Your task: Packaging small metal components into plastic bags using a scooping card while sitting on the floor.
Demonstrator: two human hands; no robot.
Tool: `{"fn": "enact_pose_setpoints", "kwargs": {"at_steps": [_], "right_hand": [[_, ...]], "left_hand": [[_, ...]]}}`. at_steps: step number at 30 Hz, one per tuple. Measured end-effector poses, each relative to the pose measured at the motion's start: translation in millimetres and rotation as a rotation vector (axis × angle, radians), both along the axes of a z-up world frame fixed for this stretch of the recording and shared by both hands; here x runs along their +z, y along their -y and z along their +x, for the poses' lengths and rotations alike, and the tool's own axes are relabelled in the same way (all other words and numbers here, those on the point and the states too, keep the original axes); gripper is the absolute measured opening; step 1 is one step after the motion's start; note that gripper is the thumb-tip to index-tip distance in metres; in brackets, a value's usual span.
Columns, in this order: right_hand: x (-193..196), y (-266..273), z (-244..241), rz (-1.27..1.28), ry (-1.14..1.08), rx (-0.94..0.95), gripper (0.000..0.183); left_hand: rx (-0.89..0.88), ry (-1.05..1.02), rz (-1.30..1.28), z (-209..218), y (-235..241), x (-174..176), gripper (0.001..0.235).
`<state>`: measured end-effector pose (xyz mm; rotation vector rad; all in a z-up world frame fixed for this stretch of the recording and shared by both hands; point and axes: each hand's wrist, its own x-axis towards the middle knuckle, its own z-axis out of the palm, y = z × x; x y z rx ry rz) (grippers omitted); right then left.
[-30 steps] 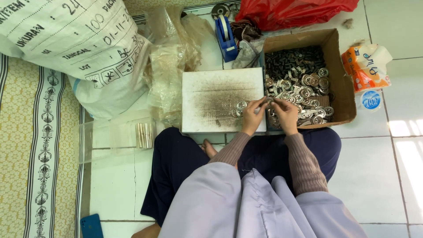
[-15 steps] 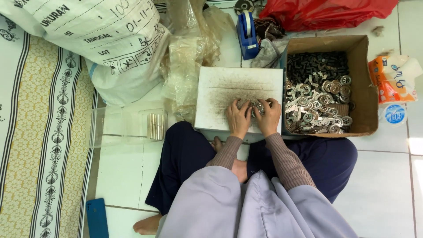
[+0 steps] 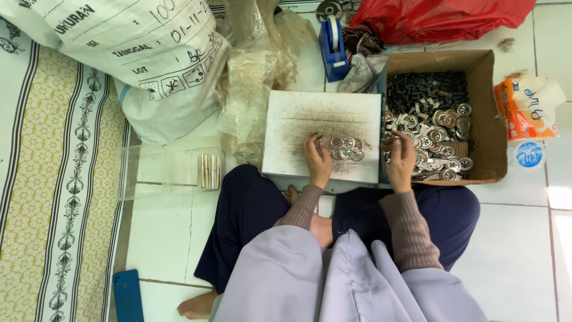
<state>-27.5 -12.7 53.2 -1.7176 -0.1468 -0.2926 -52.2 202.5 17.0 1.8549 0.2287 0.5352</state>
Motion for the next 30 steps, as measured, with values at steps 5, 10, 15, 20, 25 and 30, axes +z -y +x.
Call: {"fn": "enact_pose_setpoints", "kwargs": {"at_steps": [5, 10, 15, 20, 25, 30], "right_hand": [[-11, 99, 26, -0.224, -0.174, -0.168, 0.026], [-131, 169, 47, -0.687, -0.406, -0.192, 0.070], [-98, 131, 36, -1.142, -0.742, 0.079, 0.086], [-67, 117, 34, -1.218, -0.711, 0.072, 0.085], [-73, 120, 34, -1.195, -0.686, 0.043, 0.081], [-80, 125, 34, -1.124, -0.650, 0.059, 0.053]], "left_hand": [[-0.278, 0.069, -0.081, 25, 71, 23, 0.030], [-0.640, -0.069, 0.061, 61, 162, 33, 0.048], [-0.674, -0.486, 0.849, 70, 216, -87, 0.067], [-0.771, -0.675, 1.098, 66, 223, -103, 0.054], [-0.674, -0.542, 1.174, 54, 222, -104, 0.045], [-0.552, -0.307, 1.107, 53, 221, -113, 0.018]]}}
